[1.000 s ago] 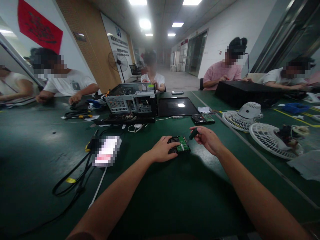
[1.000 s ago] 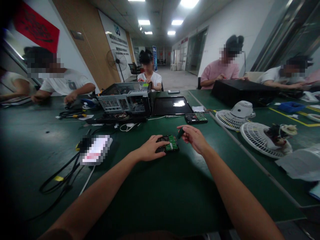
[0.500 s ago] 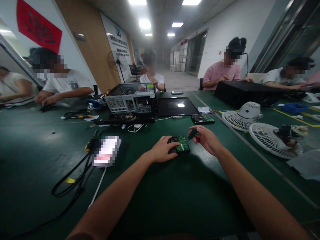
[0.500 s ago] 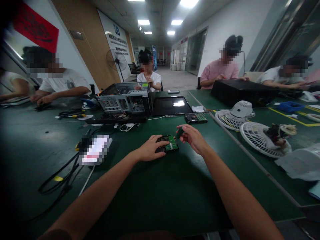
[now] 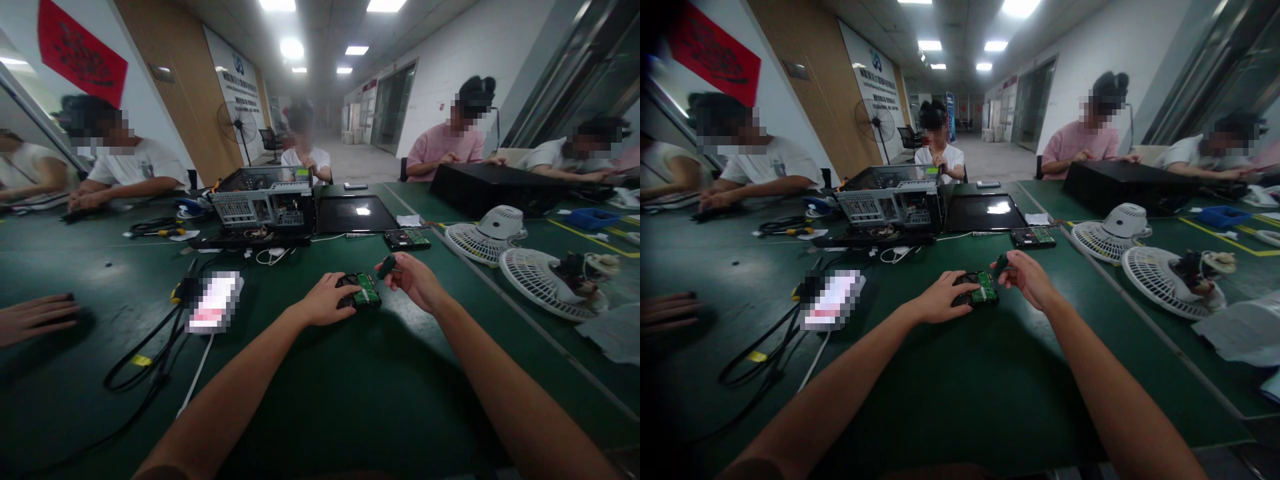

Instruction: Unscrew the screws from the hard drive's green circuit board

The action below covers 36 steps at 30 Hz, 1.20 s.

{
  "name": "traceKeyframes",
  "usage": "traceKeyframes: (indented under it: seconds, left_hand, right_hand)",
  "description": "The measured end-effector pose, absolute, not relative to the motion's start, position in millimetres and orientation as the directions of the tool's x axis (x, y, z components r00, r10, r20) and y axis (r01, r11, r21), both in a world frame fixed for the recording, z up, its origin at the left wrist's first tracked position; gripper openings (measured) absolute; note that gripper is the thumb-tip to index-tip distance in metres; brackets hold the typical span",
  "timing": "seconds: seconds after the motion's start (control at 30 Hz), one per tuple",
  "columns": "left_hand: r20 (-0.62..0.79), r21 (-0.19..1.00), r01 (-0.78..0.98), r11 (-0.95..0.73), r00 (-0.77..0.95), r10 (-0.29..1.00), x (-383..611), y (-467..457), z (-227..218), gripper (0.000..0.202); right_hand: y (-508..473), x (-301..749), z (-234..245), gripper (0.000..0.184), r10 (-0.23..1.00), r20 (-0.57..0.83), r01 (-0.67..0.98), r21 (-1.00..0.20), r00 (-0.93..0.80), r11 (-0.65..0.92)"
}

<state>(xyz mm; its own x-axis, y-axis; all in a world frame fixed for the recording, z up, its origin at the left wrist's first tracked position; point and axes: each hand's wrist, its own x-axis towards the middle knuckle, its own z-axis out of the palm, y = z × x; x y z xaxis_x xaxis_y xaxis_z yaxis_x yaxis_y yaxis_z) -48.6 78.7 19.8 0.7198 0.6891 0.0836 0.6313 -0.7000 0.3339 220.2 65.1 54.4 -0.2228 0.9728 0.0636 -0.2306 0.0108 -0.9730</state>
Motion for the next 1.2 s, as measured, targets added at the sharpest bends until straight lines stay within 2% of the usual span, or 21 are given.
traceKeyframes:
  seconds: [0.17, 0.3, 0.53, 0.67, 0.8, 1.0, 1.2]
  left_hand:
    - [0.083, 0.327, 0.639, -0.696, 0.714, 0.695, -49.1, 78.4, 19.4, 0.061]
    - [0.086, 0.329, 0.633, -0.701, 0.719, 0.689, -49.4, 78.3, 19.8, 0.060]
    - [0.069, 0.330, 0.640, -0.694, 0.717, 0.694, -49.5, 78.1, 22.1, 0.059]
    - [0.063, 0.331, 0.643, -0.691, 0.715, 0.696, -49.3, 78.6, 21.5, 0.060]
    - [0.077, 0.323, 0.636, -0.701, 0.720, 0.689, -49.2, 78.8, 20.9, 0.060]
    - [0.091, 0.321, 0.636, -0.702, 0.717, 0.691, -49.4, 79.0, 18.9, 0.059]
    - [0.114, 0.319, 0.625, -0.713, 0.721, 0.683, -50.1, 80.4, 16.0, 0.060]
  right_hand:
    - [63.6, 221.6, 55.0, 0.032, 0.979, 0.046, -0.188, -0.982, -0.196, 0.008]
    - [61.5, 220.0, 55.9, 0.027, 0.972, 0.070, -0.180, -0.983, -0.226, 0.029]
    - [63.9, 219.8, 55.7, 0.032, 0.962, 0.064, -0.238, -0.971, -0.265, -0.001]
    - [63.8, 220.8, 56.6, 0.027, 0.970, 0.060, -0.222, -0.975, -0.236, 0.007]
    - [62.2, 220.6, 58.6, 0.030, 0.973, 0.045, -0.216, -0.976, -0.228, -0.006]
    - [61.2, 219.2, 59.1, 0.023, 0.969, 0.081, -0.192, -0.981, -0.232, 0.036]
    - [62.1, 218.6, 58.6, 0.028, 0.968, 0.077, -0.226, -0.974, -0.237, 0.022]
